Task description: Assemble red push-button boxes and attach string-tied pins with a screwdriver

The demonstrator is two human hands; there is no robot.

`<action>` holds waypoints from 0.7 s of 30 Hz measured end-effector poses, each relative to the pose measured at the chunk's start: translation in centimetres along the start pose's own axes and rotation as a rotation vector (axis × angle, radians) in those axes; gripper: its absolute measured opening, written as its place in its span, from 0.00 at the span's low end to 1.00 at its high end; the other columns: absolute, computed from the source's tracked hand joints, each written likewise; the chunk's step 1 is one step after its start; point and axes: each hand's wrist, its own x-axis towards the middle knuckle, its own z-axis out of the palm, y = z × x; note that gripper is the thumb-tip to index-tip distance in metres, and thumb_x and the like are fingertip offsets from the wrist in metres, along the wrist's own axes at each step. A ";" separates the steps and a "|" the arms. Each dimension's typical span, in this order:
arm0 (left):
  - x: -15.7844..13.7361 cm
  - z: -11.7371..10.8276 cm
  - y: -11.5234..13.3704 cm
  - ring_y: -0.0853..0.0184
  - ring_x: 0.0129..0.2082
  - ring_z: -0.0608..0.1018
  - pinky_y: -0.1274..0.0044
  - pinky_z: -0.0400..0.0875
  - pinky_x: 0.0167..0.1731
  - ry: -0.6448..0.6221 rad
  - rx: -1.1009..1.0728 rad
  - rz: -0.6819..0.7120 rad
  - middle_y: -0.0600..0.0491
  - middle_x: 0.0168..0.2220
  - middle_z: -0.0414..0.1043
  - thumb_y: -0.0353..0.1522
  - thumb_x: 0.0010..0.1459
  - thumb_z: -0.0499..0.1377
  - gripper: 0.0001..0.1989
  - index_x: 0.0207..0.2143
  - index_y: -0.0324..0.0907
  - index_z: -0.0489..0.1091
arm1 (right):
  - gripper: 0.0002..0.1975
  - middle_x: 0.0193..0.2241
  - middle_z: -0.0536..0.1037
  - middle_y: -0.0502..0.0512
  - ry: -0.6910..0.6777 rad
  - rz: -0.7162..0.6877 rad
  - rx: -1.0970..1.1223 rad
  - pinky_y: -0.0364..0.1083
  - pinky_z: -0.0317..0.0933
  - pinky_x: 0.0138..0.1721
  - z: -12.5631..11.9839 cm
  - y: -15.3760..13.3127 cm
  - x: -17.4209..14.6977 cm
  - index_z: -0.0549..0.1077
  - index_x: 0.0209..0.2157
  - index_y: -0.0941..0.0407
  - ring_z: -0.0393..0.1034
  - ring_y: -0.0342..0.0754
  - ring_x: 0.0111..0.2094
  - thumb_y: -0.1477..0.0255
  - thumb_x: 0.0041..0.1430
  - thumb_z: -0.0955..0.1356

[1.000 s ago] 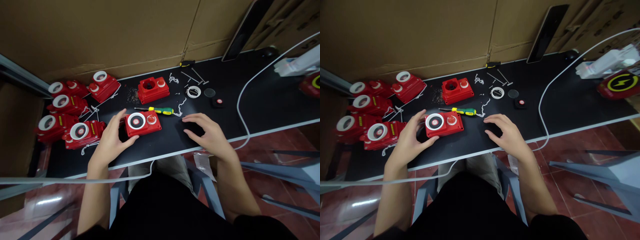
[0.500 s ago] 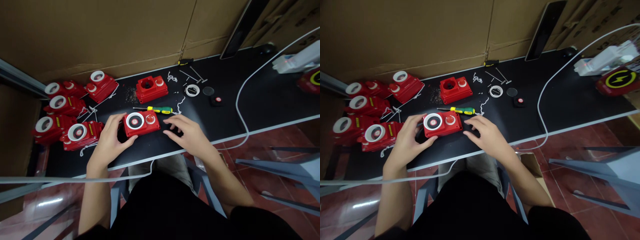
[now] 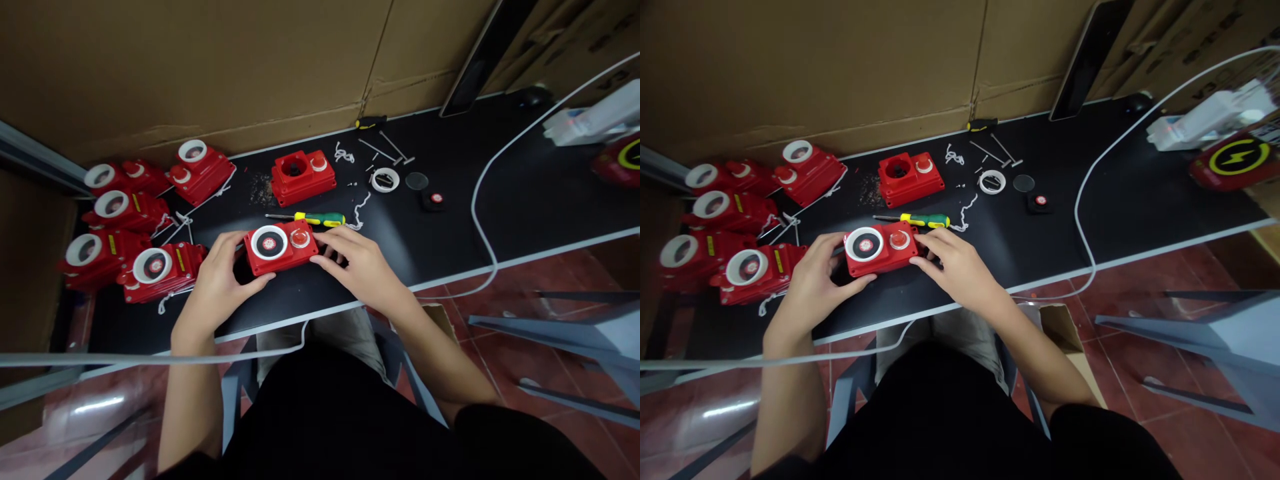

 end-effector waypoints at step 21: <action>0.3 -0.3 0.0 0.46 0.64 0.80 0.54 0.79 0.66 -0.048 -0.072 -0.064 0.42 0.65 0.73 0.59 0.67 0.69 0.41 0.70 0.45 0.68 | 0.12 0.47 0.86 0.63 0.081 -0.124 -0.071 0.49 0.83 0.43 0.4 -0.3 -0.5 0.84 0.55 0.63 0.84 0.49 0.41 0.73 0.74 0.75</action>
